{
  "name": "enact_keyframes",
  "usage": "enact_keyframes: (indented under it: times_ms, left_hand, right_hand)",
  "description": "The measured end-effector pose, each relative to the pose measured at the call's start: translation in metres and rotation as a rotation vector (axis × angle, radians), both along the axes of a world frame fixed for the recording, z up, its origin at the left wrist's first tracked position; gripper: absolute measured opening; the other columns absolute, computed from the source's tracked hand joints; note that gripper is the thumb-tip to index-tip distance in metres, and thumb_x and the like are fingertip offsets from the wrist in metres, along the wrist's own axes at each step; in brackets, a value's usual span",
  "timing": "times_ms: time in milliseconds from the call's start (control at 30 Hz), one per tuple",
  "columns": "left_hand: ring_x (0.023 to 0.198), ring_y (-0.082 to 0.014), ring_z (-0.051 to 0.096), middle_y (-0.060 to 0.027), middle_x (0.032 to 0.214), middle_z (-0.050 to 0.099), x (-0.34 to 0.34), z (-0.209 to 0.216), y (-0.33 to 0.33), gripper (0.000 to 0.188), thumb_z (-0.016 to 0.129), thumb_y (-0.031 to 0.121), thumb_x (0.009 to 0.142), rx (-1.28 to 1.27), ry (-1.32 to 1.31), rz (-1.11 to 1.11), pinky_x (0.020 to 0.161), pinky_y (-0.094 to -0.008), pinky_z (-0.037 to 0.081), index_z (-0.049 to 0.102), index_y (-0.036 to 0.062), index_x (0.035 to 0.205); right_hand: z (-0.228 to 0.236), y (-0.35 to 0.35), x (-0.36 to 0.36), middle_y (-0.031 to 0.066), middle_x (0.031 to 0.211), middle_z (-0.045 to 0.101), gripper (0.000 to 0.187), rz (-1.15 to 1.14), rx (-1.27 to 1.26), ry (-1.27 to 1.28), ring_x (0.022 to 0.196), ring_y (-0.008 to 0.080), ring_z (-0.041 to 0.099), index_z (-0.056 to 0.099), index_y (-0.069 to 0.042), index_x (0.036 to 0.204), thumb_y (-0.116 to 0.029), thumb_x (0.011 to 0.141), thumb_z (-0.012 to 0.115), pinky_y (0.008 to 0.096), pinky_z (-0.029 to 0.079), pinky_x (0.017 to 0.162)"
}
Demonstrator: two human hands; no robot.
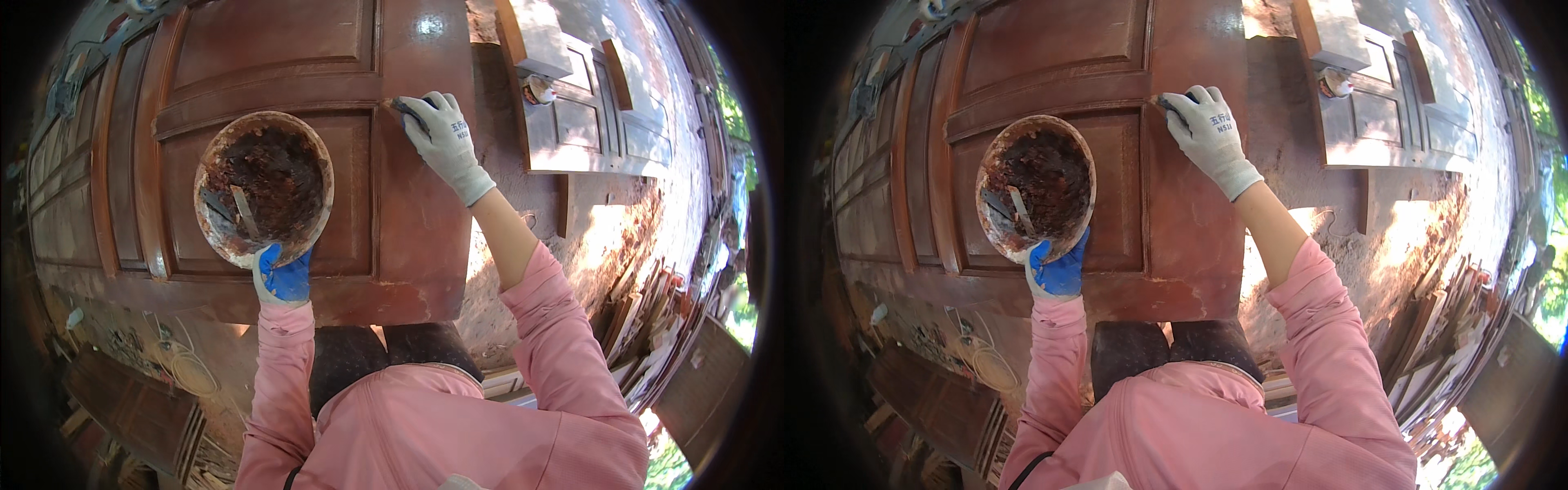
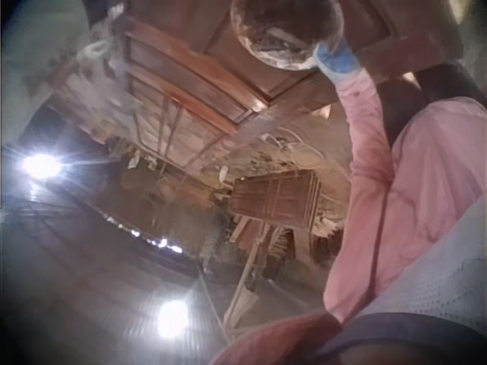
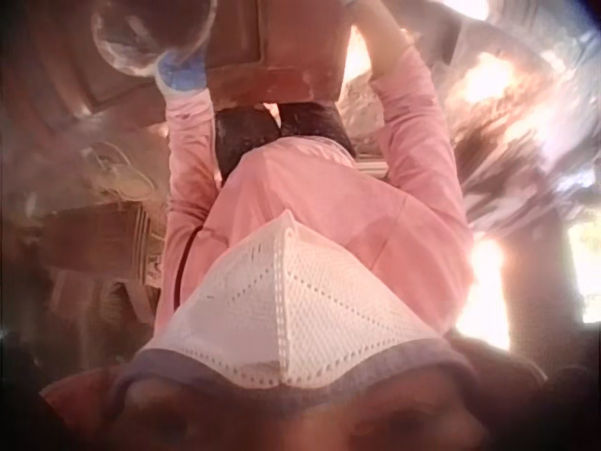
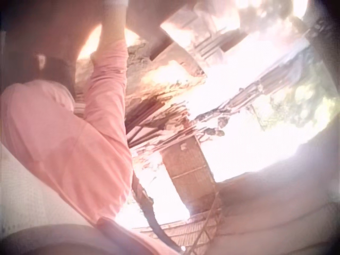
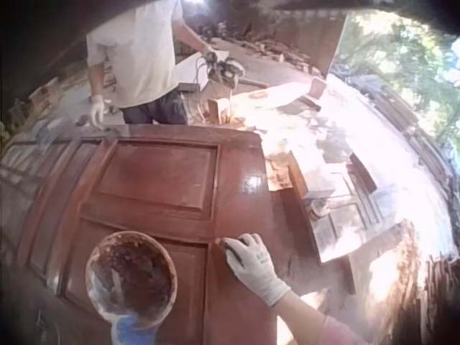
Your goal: The person uses a putty knife to apply a dark brown filler from a bucket onto the grooves and edges of a wooden door. They repeatedly scoop the filler and carefully spread it into the recessed areas of the door surface.
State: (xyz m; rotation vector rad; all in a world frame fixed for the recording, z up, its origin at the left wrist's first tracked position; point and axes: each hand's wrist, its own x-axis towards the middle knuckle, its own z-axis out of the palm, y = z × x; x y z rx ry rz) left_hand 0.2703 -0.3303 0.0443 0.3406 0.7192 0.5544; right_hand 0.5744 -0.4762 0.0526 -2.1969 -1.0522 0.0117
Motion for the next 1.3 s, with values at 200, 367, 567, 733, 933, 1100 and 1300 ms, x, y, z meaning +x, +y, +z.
enact_keyframes:
  times_ms: [200,367,567,733,933,1100,1300]
  left_hand:
    - [0.139,-0.0413,0.048,-0.0159,0.155,0.045,0.002,0.001,-0.009,0.078,0.062,0.009,0.087,0.061,0.096,0.047,0.113,-0.0602,0.044,0.033,0.0119,0.158]
    - [0.137,-0.0396,0.05,-0.0133,0.155,0.046,0.003,0.002,-0.009,0.076,0.061,0.009,0.088,0.108,0.137,0.044,0.113,-0.0599,0.044,0.033,0.013,0.159]
    - [0.138,-0.0381,0.05,-0.0123,0.154,0.047,0.0,-0.001,-0.008,0.075,0.06,0.008,0.089,0.096,0.142,0.059,0.113,-0.0591,0.043,0.034,0.0144,0.159]
    - [0.137,-0.0369,0.05,-0.0123,0.154,0.047,-0.003,-0.002,-0.009,0.074,0.06,0.008,0.09,0.084,0.158,0.073,0.113,-0.0576,0.043,0.035,0.0145,0.158]
    - [0.123,-0.0285,0.06,-0.0091,0.136,0.062,0.006,0.009,-0.012,0.05,0.062,0.009,0.091,0.087,0.109,0.057,0.107,-0.0443,0.048,0.054,0.0059,0.141]
    - [0.121,-0.028,0.061,-0.0089,0.133,0.063,-0.002,0.0,-0.012,0.045,0.061,0.009,0.091,0.077,0.124,0.078,0.107,-0.0439,0.048,0.058,0.0056,0.136]
    - [0.12,-0.028,0.061,-0.0096,0.131,0.064,-0.003,-0.004,-0.012,0.039,0.061,0.009,0.091,0.06,0.132,0.091,0.106,-0.0437,0.049,0.062,0.0052,0.13]
  right_hand:
    - [-0.012,-0.003,0.013,0.0077,0.096,0.062,0.029,0.107,-0.046,-0.168,0.096,0.0306,0.057,0.072,-0.014,0.117,-0.012,0.088,0.069,0.0432,0.05,0.085]
    - [-0.016,-0.001,0.014,0.0041,0.093,0.061,0.024,0.126,-0.094,-0.273,0.093,0.0263,0.058,0.073,-0.017,0.113,-0.018,0.089,0.069,0.0418,0.05,0.083]
    - [0.0,0.005,0.021,0.0068,0.092,0.06,0.023,0.188,-0.218,-0.236,0.094,0.0285,0.058,0.074,-0.015,0.111,-0.016,0.089,0.068,0.0417,0.051,0.083]
    - [0.01,0.009,0.027,0.0093,0.093,0.061,0.022,0.144,-0.16,-0.093,0.095,0.031,0.058,0.074,-0.012,0.11,-0.016,0.09,0.067,0.0429,0.054,0.083]
    - [0.007,0.009,0.023,0.0094,0.098,0.064,0.019,0.185,-0.26,-0.187,0.098,0.0323,0.061,0.073,-0.014,0.108,-0.02,0.091,0.066,0.0447,0.058,0.081]
    - [0.006,0.01,0.023,0.0074,0.096,0.063,0.021,0.154,-0.184,-0.127,0.095,0.0298,0.061,0.072,-0.016,0.111,-0.021,0.092,0.066,0.0427,0.056,0.08]
    - [-0.008,0.005,0.018,0.0057,0.095,0.061,0.021,0.209,-0.169,-0.302,0.092,0.027,0.059,0.071,-0.017,0.111,-0.019,0.09,0.069,0.0423,0.052,0.081]
